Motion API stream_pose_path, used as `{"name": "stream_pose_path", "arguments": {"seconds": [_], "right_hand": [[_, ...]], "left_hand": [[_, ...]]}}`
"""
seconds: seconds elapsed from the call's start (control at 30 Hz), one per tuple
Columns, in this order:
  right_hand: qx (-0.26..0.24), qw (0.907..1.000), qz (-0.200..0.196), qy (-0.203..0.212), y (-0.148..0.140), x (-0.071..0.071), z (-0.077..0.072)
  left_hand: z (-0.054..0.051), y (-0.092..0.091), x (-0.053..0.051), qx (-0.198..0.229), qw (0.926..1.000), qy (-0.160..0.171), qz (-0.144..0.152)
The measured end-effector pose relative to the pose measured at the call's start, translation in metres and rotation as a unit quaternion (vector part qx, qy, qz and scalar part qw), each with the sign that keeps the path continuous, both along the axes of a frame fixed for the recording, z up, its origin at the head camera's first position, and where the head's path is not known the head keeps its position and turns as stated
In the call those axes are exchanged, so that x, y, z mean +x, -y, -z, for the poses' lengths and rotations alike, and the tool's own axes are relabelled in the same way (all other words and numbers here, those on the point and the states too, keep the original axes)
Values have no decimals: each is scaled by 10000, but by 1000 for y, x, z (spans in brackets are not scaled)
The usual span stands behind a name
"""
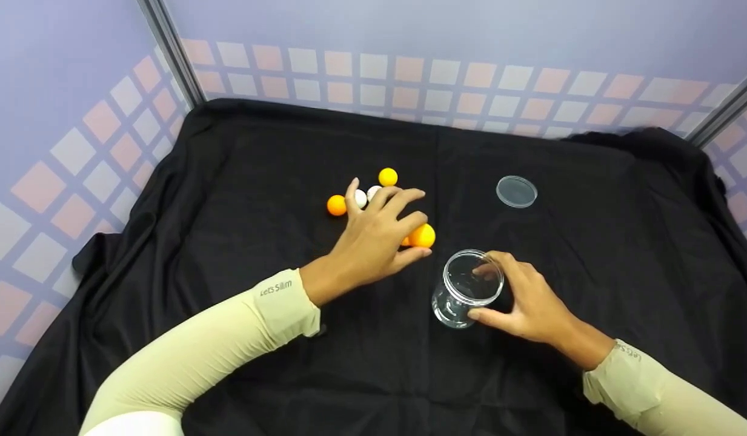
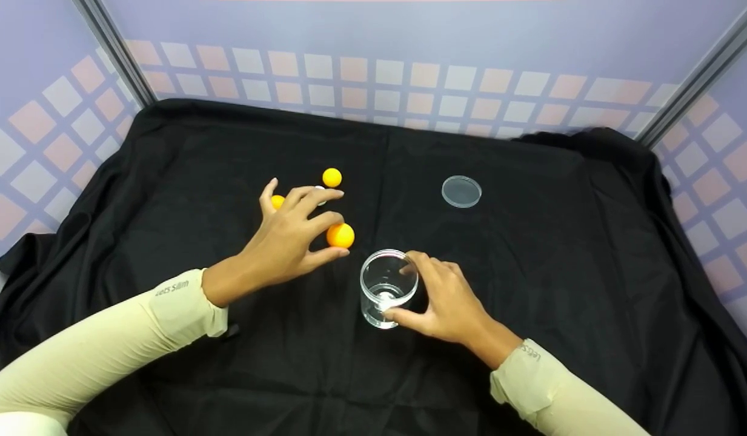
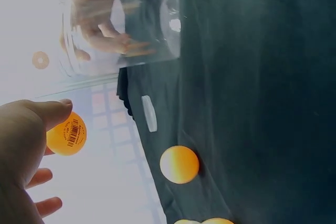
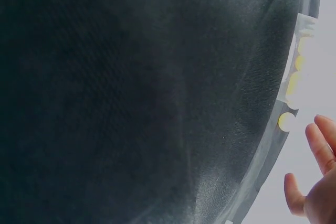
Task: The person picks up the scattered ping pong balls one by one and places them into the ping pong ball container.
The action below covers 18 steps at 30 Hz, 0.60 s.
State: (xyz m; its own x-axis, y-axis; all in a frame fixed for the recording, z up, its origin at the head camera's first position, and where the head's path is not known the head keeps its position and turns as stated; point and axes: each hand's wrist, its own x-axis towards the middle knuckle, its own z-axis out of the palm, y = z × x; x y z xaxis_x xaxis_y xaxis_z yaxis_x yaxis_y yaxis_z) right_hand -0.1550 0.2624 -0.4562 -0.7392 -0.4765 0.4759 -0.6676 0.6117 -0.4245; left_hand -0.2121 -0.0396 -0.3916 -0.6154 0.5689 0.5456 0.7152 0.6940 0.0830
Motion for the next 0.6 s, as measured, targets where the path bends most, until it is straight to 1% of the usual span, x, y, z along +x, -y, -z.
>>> {"name": "stream_pose_path", "arguments": {"seconds": [0.33,0.6], "right_hand": [[-4,10000,-12,35,1,0,0],[-80,9999,-134,16,0,-1,-1]], "left_hand": [[-7,-16,8,205,9997,27,132],[-11,-28,14,308,9990,239,239]]}}
